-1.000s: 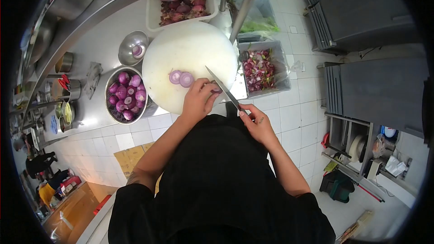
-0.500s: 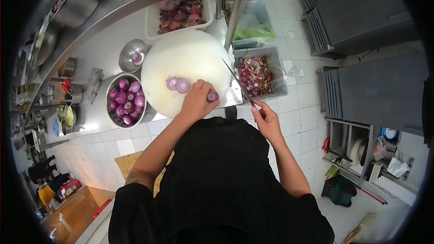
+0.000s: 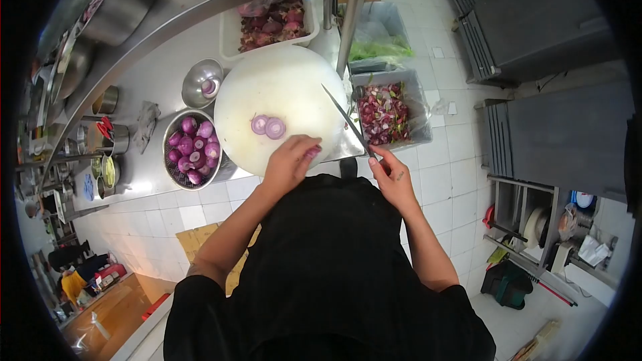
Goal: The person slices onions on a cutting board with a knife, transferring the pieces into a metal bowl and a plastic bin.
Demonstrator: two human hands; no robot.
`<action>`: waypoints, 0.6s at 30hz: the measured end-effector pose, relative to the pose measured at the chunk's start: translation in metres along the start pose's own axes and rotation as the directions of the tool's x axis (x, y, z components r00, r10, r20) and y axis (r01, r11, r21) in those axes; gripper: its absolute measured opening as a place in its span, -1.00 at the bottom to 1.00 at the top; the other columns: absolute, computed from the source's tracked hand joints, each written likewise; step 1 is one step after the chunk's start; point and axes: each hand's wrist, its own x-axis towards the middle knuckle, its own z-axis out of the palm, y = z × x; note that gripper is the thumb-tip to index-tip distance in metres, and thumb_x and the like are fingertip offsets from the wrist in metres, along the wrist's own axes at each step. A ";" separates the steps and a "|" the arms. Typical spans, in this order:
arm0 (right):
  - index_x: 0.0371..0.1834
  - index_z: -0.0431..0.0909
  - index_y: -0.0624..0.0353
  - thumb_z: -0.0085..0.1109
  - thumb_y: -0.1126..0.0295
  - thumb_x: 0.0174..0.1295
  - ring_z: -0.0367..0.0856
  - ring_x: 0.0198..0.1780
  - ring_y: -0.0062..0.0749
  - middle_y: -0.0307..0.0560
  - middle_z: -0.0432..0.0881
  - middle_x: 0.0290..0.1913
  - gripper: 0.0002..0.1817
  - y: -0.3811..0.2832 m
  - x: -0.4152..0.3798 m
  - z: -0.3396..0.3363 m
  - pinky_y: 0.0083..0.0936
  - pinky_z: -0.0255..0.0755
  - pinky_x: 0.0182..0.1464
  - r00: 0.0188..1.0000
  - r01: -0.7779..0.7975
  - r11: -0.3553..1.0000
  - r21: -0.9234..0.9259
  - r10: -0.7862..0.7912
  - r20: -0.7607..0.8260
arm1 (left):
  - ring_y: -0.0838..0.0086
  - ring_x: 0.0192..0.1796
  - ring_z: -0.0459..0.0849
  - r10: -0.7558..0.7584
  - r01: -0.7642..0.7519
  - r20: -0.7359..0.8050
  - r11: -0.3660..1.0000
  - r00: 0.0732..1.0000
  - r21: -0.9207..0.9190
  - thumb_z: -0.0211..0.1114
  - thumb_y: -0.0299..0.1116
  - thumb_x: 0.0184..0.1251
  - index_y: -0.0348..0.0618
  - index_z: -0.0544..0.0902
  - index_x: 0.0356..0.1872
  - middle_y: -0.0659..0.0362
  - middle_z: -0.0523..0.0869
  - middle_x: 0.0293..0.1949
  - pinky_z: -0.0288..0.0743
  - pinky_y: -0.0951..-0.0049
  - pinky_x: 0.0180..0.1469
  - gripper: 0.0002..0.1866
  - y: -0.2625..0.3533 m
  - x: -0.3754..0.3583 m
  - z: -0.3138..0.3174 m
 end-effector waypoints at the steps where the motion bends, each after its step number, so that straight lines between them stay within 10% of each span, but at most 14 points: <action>1: 0.51 0.72 0.10 0.37 0.21 0.71 0.47 -0.34 -0.73 -0.38 0.58 -0.41 -0.58 -0.002 0.000 0.002 -0.58 0.38 -0.26 1.000 0.007 1.000 0.013 -0.007 0.002 | 0.18 0.14 0.83 -0.084 0.080 -0.028 0.989 0.996 -0.128 0.45 -0.54 0.58 -0.14 0.77 0.38 0.04 0.81 0.20 0.76 0.21 0.18 -0.60 -0.001 0.000 -0.005; 3: 0.48 0.74 0.10 0.42 0.25 0.66 0.41 -0.37 -0.70 -0.37 0.54 -0.44 -0.58 -0.016 -0.002 0.008 -0.56 0.36 -0.29 0.999 0.035 0.999 0.038 -0.034 -0.019 | 0.37 0.27 0.77 -0.349 0.315 0.047 0.768 0.936 -0.558 0.33 -0.61 0.69 -0.16 0.73 0.47 0.12 0.79 0.31 0.73 0.23 0.32 -0.58 -0.010 -0.005 -0.009; 9: 0.51 0.73 0.13 0.52 0.40 0.53 0.41 -0.38 -0.67 -0.35 0.55 -0.40 -0.50 -0.070 -0.002 0.037 -0.57 0.37 -0.29 0.946 0.323 0.943 0.081 -0.322 -0.037 | 0.35 0.40 0.71 -0.319 0.191 0.131 0.164 0.939 -0.968 0.27 -0.50 0.76 -0.29 0.63 0.55 0.05 0.73 0.41 0.56 0.09 0.60 -0.56 0.029 0.019 -0.049; 18: 0.80 0.46 0.08 0.74 0.34 0.29 0.38 -0.48 -0.60 -0.28 0.41 -0.53 -0.02 -0.155 -0.001 0.052 -0.58 0.42 -0.27 0.877 0.457 0.886 0.075 -0.463 0.132 | 0.33 0.37 0.74 -0.463 0.098 -0.064 0.317 0.884 -0.943 0.33 -0.44 0.75 -0.31 0.57 0.55 -0.02 0.70 0.46 0.65 0.27 0.50 -0.54 0.059 0.032 -0.055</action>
